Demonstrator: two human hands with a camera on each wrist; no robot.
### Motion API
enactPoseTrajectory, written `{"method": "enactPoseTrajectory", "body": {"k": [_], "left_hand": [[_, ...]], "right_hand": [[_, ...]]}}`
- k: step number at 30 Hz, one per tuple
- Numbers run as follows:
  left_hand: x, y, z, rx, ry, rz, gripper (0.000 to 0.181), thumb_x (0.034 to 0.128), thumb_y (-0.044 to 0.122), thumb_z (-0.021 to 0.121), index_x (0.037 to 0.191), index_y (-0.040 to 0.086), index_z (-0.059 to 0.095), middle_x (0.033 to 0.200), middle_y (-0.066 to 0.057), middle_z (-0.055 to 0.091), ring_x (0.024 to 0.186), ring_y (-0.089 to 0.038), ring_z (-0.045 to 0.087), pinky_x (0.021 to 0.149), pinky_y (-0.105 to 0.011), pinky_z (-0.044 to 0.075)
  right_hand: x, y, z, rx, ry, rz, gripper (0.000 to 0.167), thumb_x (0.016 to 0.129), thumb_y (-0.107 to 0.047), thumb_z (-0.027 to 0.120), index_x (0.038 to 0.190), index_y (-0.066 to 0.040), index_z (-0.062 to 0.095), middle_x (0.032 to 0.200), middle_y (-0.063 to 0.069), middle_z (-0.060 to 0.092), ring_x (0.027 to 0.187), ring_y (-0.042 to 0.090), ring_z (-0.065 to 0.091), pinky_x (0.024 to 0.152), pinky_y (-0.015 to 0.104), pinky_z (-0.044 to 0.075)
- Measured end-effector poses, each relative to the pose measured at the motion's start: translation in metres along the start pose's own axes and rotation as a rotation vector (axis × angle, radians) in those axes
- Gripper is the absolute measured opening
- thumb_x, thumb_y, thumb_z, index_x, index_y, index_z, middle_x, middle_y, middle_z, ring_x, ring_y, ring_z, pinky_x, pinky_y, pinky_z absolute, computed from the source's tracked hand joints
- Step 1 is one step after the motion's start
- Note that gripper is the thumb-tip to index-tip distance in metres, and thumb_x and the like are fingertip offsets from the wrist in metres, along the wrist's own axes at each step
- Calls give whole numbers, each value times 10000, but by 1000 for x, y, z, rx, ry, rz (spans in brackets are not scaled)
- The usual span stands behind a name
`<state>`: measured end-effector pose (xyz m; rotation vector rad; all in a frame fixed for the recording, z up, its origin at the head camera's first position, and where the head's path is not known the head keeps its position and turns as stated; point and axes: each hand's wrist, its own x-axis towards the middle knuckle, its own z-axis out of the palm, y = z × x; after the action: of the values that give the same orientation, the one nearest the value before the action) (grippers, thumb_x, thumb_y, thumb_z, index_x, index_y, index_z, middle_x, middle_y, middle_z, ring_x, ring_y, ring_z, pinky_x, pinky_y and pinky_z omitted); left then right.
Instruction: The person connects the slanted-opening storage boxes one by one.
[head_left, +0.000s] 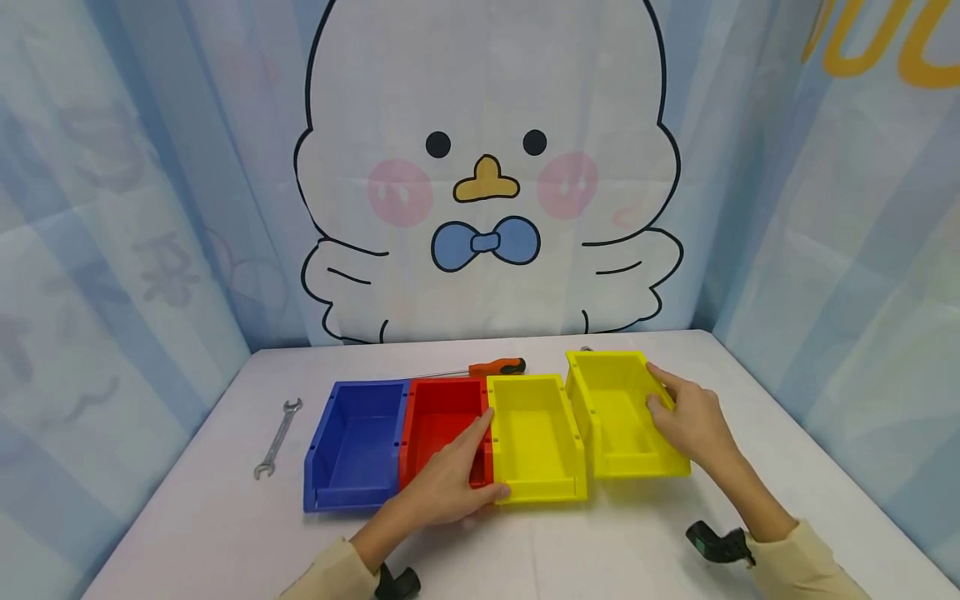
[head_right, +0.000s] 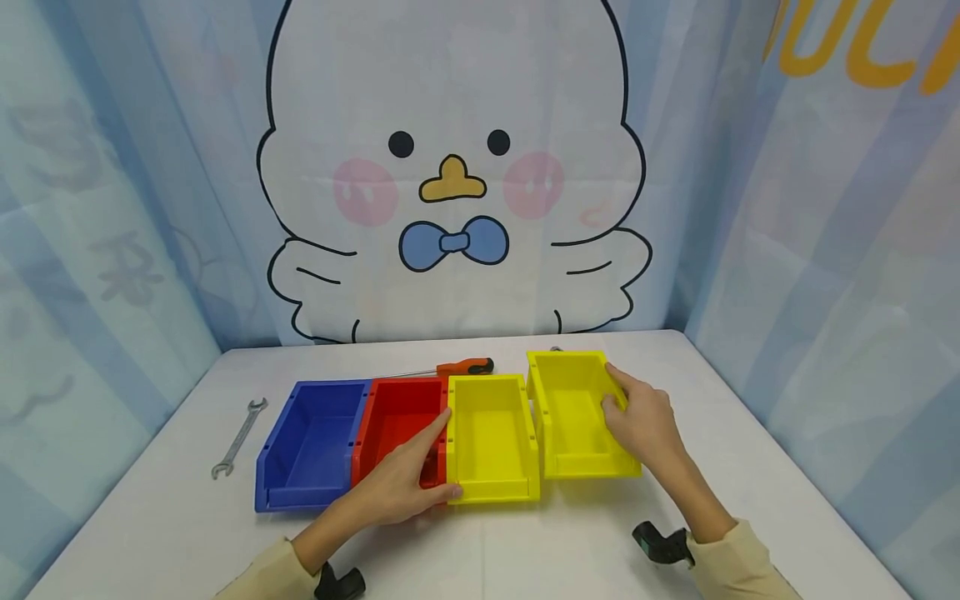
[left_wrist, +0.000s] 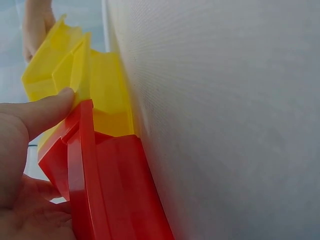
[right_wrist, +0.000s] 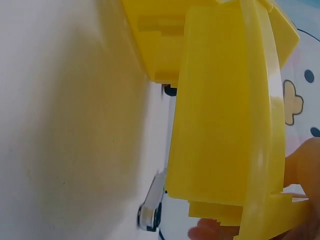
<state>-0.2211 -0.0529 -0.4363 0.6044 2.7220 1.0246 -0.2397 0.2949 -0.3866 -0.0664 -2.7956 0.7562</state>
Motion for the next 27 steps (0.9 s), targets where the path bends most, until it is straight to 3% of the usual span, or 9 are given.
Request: {"method": "enactPoseTrajectory", "body": {"k": [3, 5, 7, 10, 12, 16, 19, 21, 27], "left_hand": [[0, -1, 1, 0, -3, 1, 1098, 894, 424, 829, 1720, 288, 118, 1755, -87, 315, 1592, -352, 379, 1215, -659, 418], [-1, -1, 1, -2, -4, 1, 1100, 894, 426, 829, 1720, 292, 115, 1757, -85, 311, 1594, -352, 375, 1217, -661, 415], [-1, -1, 0, -5, -5, -3, 1101, 894, 428, 829, 1720, 296, 112, 1759, -77, 309, 1595, -350, 374, 1219, -654, 416], [-1, -1, -1, -2, -1, -4, 1103, 892, 424, 832, 1720, 290, 114, 1757, -74, 313, 1592, -350, 380, 1213, -648, 427], [-1, -2, -1, 1, 0, -5, 1100, 893, 422, 831, 1720, 284, 118, 1757, -72, 314, 1591, -351, 383, 1213, -644, 429], [-1, -2, -1, 6, -2, 2, 1091, 900, 422, 825, 1720, 271, 122, 1759, -74, 308, 1591, -349, 384, 1215, -640, 429], [-1, -2, -1, 6, -2, 5, 1090, 900, 426, 825, 1720, 274, 123, 1761, -72, 305, 1591, -344, 384, 1218, -637, 427], [-1, -2, -1, 6, -3, 6, 1090, 901, 434, 824, 1720, 277, 122, 1763, -66, 301, 1593, -338, 382, 1224, -633, 423], [0, -3, 1, 10, -2, 11, 1089, 901, 446, 822, 1719, 278, 124, 1764, -61, 299, 1591, -331, 385, 1226, -622, 426]], "right_hand": [[-2, -3, 0, -23, 28, -6, 579, 1058, -223, 569, 1582, -7, 448, 1465, 389, 556, 1055, 465, 672, 976, 575, 612], [-3, -7, 1, -16, 73, -31, 575, 1062, -238, 587, 1572, -2, 466, 1511, 385, 518, 1306, 563, 584, 1113, 696, 495], [-3, -12, 1, 2, 133, -82, 549, 1056, -235, 604, 1542, 3, 507, 1586, 386, 429, 1474, 608, 401, 1163, 771, 358], [-1, -22, 1, 53, 201, -166, 487, 1050, -216, 628, 1485, -4, 578, 1603, 357, 437, 1500, 588, 389, 1177, 776, 341], [0, -29, 2, 102, 203, -207, 453, 1060, -207, 621, 1469, -15, 600, 1600, 325, 467, 1487, 557, 433, 1178, 748, 373], [1, -41, 3, 274, 48, -203, 448, 1109, -190, 545, 1536, -54, 545, 1591, 260, 518, 1415, 487, 558, 1137, 623, 497], [2, -48, 8, 419, -141, -138, 493, 1138, -214, 489, 1612, -87, 445, 1619, 245, 491, 1414, 455, 572, 1065, 523, 582], [2, -50, 14, 465, -224, -89, 525, 1142, -257, 486, 1642, -122, 398, 1637, 239, 470, 1421, 439, 567, 1011, 459, 630], [2, -51, 26, 439, -284, 0, 579, 1129, -376, 506, 1668, -227, 357, 1629, 231, 485, 1355, 395, 596, 858, 343, 669]]}}
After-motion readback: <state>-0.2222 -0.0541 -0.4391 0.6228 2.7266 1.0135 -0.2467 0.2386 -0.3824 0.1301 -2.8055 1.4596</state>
